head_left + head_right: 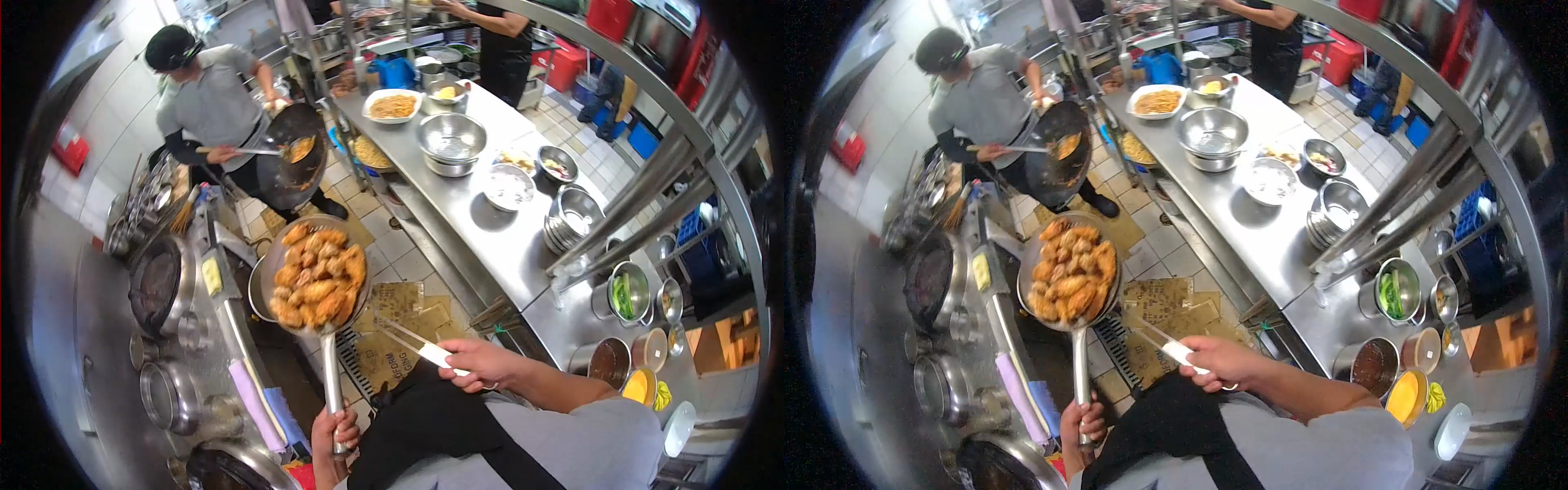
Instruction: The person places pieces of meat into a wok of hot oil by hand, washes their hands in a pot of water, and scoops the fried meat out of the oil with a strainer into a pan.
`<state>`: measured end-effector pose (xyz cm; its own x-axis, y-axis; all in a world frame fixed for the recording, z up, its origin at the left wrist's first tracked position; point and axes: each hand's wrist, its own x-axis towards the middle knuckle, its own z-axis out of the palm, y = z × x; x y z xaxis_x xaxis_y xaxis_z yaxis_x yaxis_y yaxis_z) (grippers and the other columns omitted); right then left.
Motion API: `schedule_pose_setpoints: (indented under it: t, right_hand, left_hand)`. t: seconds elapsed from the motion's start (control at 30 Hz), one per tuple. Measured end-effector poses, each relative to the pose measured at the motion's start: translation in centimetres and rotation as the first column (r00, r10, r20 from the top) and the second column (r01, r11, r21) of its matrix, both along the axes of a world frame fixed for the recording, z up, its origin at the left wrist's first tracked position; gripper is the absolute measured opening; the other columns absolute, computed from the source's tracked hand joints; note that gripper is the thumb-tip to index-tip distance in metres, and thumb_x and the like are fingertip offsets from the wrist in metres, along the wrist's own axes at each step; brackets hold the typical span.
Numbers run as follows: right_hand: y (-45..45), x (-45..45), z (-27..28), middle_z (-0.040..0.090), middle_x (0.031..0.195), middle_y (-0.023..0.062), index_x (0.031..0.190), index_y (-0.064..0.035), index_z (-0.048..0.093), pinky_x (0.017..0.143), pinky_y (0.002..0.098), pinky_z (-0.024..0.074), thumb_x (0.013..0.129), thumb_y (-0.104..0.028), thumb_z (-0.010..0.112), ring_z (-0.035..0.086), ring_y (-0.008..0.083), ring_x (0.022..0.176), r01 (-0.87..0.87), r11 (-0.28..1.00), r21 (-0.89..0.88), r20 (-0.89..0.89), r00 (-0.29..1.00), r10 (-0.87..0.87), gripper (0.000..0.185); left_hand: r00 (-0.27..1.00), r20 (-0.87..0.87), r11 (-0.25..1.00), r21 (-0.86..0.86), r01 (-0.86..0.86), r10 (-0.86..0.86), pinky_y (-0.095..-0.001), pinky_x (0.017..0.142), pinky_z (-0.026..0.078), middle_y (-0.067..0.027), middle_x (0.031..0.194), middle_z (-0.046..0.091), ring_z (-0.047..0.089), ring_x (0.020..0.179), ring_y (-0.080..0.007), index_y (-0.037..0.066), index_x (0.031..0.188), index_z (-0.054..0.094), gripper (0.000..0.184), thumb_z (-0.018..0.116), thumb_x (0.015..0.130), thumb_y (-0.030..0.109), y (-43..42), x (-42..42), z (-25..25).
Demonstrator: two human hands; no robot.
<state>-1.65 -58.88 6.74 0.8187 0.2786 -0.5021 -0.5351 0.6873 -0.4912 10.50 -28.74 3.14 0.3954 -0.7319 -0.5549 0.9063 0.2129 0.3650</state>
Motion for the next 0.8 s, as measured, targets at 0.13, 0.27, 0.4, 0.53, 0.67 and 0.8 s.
schedule_pose_setpoints:
  t: [0.13, 0.27, 0.4, 0.53, 0.67, 0.8]
  right_hand:
    - [-6.1, -3.7, 0.9, 0.044, 0.074, 0.0015, 0.115, -0.0092, 0.039, 0.038, 0.0152, 0.0279, 0.090, -0.016, 0.037, 0.031, 0.0024, 0.044, 0.301, 0.953, -0.040, 0.076, 0.952, -0.297, 0.026]
    - [-13.2, -1.6, -1.4, 0.048, 0.076, 0.0025, 0.116, -0.0071, 0.038, 0.034, 0.0179, 0.0280, 0.088, -0.013, 0.038, 0.034, 0.0054, 0.042, 0.573, 0.714, -0.402, 0.218, 0.818, -0.533, 0.029]
    - [-19.5, 2.5, -2.8, 0.046, 0.077, 0.0036, 0.113, -0.0087, 0.040, 0.036, 0.0187, 0.0248, 0.088, -0.009, 0.036, 0.031, 0.0063, 0.044, 0.720, 0.516, -0.464, 0.358, 0.685, -0.635, 0.025]
    - [-23.1, 4.6, -3.3, 0.046, 0.075, 0.0049, 0.107, -0.0068, 0.041, 0.035, 0.0207, 0.0275, 0.087, -0.008, 0.035, 0.033, 0.0074, 0.044, 0.764, 0.422, -0.489, 0.363, 0.618, -0.698, 0.021]
    - [-24.6, 6.0, -6.0, 0.046, 0.069, 0.0051, 0.107, -0.0057, 0.041, 0.034, 0.0232, 0.0304, 0.088, -0.009, 0.034, 0.037, 0.0088, 0.043, 0.713, 0.342, -0.612, 0.363, 0.638, -0.679, 0.021]
    - [-24.2, 6.8, -6.5, 0.048, 0.072, 0.0084, 0.106, -0.0049, 0.040, 0.032, 0.0222, 0.0288, 0.085, -0.007, 0.035, 0.038, 0.0093, 0.041, 0.654, 0.244, -0.716, 0.346, 0.636, -0.690, 0.023]
  left_hand:
    - [0.985, -0.058, 0.971, -0.188, 0.148, -0.162, -0.0201, 0.031, 0.033, 0.0007, 0.059, 0.039, 0.035, 0.037, -0.0043, 0.005, 0.099, 0.043, 0.021, 0.050, 0.080, 0.012, -9.7, 3.1, 1.8]
    - [0.910, 0.219, 0.914, -0.129, 0.385, -0.352, -0.0183, 0.031, 0.029, 0.0020, 0.056, 0.040, 0.035, 0.037, -0.0034, 0.004, 0.083, 0.045, 0.010, 0.046, 0.082, 0.014, -22.0, 8.3, 1.7]
    - [0.852, 0.304, 0.894, -0.003, 0.448, -0.426, -0.0190, 0.035, 0.033, 0.0033, 0.054, 0.040, 0.036, 0.039, -0.0032, 0.007, 0.072, 0.043, 0.014, 0.045, 0.083, 0.015, -33.3, 12.2, 2.4]
    - [0.808, 0.383, 0.893, 0.140, 0.428, -0.448, -0.0214, 0.037, 0.036, 0.0027, 0.055, 0.041, 0.040, 0.042, -0.0040, 0.006, 0.075, 0.041, 0.008, 0.046, 0.081, 0.010, -40.0, 13.5, 2.9]
    - [0.572, 0.706, 0.907, 0.359, 0.221, -0.418, -0.0255, 0.038, 0.041, -0.0010, 0.056, 0.043, 0.045, 0.044, -0.0094, 0.004, 0.080, 0.038, 0.011, 0.049, 0.077, 0.004, -44.0, 15.3, -1.4]
    - [0.484, 0.759, 0.900, 0.387, 0.202, -0.435, -0.0273, 0.038, 0.044, -0.0046, 0.060, 0.047, 0.048, 0.044, -0.0120, 0.005, 0.084, 0.037, 0.015, 0.050, 0.077, 0.005, -44.8, 16.7, -3.6]
